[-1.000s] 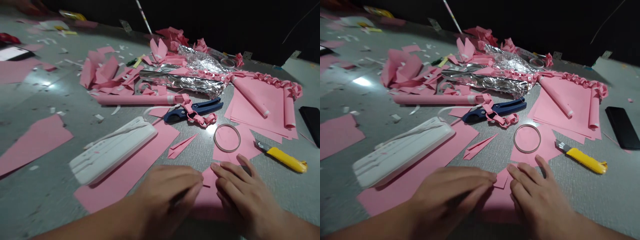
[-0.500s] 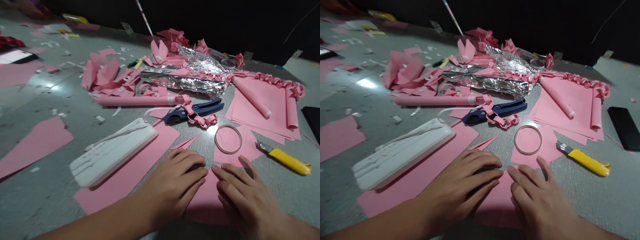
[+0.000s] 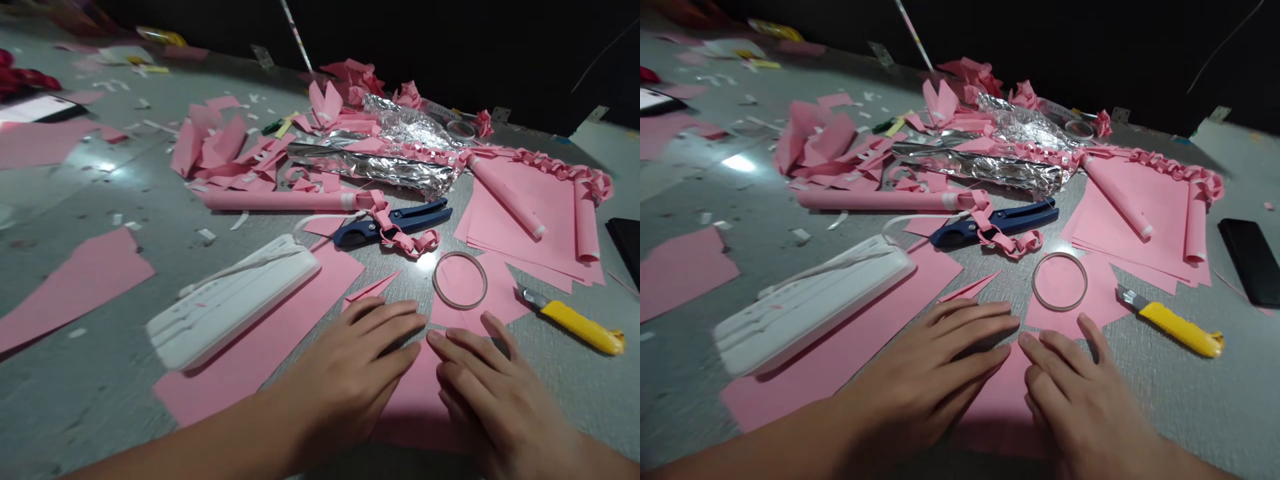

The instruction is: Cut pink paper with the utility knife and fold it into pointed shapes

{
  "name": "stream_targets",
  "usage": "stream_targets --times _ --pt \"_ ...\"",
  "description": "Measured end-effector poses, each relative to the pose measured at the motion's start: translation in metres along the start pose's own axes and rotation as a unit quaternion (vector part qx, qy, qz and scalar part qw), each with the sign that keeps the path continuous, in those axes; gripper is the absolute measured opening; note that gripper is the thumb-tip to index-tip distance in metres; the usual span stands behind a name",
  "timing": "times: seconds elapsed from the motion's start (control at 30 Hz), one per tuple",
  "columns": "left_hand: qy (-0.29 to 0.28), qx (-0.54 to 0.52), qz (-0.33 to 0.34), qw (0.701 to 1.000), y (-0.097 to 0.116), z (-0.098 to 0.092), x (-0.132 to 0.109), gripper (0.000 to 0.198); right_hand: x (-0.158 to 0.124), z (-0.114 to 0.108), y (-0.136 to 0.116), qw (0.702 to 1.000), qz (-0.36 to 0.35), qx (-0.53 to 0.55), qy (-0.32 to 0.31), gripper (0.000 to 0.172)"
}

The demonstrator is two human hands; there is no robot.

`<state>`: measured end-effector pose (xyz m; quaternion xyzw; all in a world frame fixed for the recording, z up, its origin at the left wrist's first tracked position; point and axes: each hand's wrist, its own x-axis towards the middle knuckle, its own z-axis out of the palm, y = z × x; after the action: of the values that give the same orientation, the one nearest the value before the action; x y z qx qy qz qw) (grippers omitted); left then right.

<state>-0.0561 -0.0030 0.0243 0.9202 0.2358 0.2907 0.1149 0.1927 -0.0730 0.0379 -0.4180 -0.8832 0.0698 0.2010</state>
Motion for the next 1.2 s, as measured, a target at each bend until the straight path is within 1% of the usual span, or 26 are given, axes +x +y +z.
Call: stream_targets --times 0.17,0.33,0.5,0.57,0.67,0.73,0.8,0.87,0.93,1.0,1.03,1.1,1.2 --pt "0.001 -0.055 -0.012 0.998 0.006 -0.003 -0.002 0.021 0.002 0.000 -0.001 1.000 0.001 -0.003 0.009 0.022" --pt "0.021 -0.087 -0.018 0.996 0.012 -0.006 -0.004 0.015 0.003 -0.002 -0.001 1.000 -0.002 -0.005 0.014 0.018" --pt "0.028 -0.079 -0.008 0.996 0.011 -0.005 -0.001 0.019 0.001 0.002 0.000 1.000 -0.002 -0.008 0.020 0.020" --pt "0.033 -0.068 0.008 0.997 0.011 -0.004 0.002 0.022 0.001 0.002 0.001 1.000 -0.008 -0.015 0.010 0.021" --pt "0.025 -0.050 0.026 0.998 0.011 -0.003 0.003 0.027 0.002 -0.001 0.002 0.999 -0.024 -0.021 -0.008 0.020" --pt "0.014 -0.038 0.023 0.999 0.012 -0.002 0.001 0.029 0.003 -0.004 0.003 0.999 -0.027 -0.017 -0.008 0.020" --pt "0.016 -0.026 0.015 0.999 0.013 -0.002 -0.002 0.029 0.003 -0.006 0.005 1.000 -0.025 -0.005 -0.006 0.020" --pt "0.028 -0.022 0.014 0.999 0.015 -0.002 -0.004 0.027 0.002 -0.007 0.006 1.000 -0.017 0.007 0.012 0.021" --pt "0.035 -0.020 0.018 0.999 0.015 -0.002 -0.004 0.025 0.000 -0.006 0.008 0.998 0.001 0.021 0.052 0.023" --pt "0.026 -0.008 0.033 0.999 0.015 -0.002 -0.002 0.024 -0.003 -0.004 0.010 0.995 0.028 0.025 0.089 0.023" --pt "0.017 0.002 0.042 0.999 0.014 -0.003 -0.001 0.025 -0.004 -0.003 0.011 0.994 0.043 0.020 0.099 0.023" --pt "-0.004 0.018 0.058 0.998 0.014 -0.002 0.001 0.026 -0.006 -0.001 0.013 0.993 0.069 -0.006 0.094 0.024" --pt "-0.028 0.027 0.072 0.997 0.013 -0.001 0.000 0.024 -0.008 0.001 0.014 0.993 0.092 -0.036 0.070 0.029"
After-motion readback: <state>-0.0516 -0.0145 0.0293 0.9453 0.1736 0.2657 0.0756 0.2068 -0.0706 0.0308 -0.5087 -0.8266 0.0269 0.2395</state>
